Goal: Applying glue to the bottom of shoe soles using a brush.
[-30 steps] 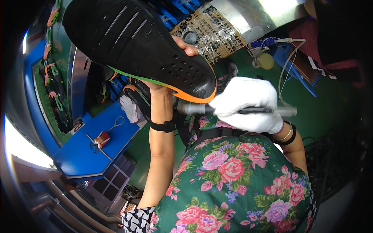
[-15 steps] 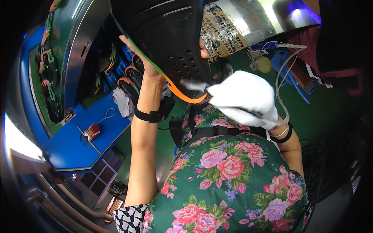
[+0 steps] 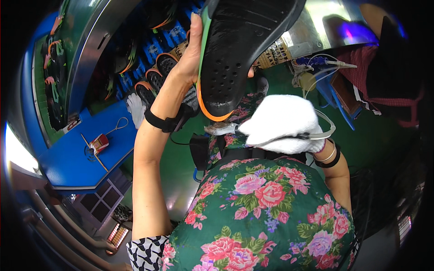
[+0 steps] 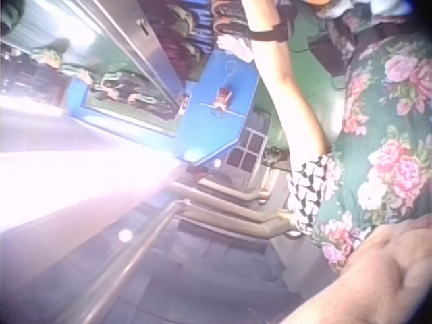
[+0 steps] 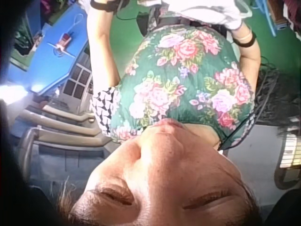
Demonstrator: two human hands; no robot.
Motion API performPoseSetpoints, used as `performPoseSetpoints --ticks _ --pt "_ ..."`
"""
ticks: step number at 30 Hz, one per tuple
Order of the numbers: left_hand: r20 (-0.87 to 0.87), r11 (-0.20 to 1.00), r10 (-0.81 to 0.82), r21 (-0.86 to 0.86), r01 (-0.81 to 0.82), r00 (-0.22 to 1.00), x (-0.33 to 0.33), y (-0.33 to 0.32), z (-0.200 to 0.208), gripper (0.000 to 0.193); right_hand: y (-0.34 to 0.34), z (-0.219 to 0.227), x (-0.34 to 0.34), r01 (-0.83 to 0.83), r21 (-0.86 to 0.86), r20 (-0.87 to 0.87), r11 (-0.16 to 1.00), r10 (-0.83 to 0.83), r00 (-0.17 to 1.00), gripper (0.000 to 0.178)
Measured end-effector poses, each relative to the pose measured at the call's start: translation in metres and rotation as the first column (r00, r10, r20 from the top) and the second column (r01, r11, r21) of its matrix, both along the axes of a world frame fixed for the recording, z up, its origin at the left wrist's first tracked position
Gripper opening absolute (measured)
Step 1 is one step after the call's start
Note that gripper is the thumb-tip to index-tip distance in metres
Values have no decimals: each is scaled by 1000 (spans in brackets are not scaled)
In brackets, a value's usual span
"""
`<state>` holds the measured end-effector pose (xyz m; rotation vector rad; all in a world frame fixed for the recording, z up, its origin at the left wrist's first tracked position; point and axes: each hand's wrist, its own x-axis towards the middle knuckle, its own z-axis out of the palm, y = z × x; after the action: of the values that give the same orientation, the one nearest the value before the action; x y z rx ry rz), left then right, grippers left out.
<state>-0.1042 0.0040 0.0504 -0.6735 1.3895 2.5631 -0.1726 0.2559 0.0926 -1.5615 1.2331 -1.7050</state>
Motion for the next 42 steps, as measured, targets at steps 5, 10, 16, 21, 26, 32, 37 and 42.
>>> performPoseSetpoints --ticks 5,10,16,21,26,32,37,42 --pt "-113 919 -230 301 254 967 -4 -1 2 110 -4 -15 10 186 -10 -353 982 -178 919 25" --pt "95 960 -279 3 280 956 1 -2 -1 101 -10 -5 3 -84 24 -101 996 86 991 25" --pt "132 953 -254 203 224 958 2 -9 11 103 -15 7 1 -32 158 20 987 29 999 19" --pt "-125 769 -114 617 167 986 23 -9 -15 104 -11 11 -19 259 272 220 927 -322 921 11" --pt "-201 783 12 611 115 980 36 21 -42 66 -26 19 -39 482 215 1 849 -494 869 21" --pt "55 965 167 195 -175 984 51 50 -29 46 -26 20 -54 341 72 -294 937 -307 905 21" --pt "86 697 384 627 -349 920 80 46 -35 56 -21 29 -29 396 32 -305 918 -368 878 24" --pt "-36 416 473 890 -187 880 74 54 23 85 -22 34 -27 488 -30 -306 872 -473 826 24"
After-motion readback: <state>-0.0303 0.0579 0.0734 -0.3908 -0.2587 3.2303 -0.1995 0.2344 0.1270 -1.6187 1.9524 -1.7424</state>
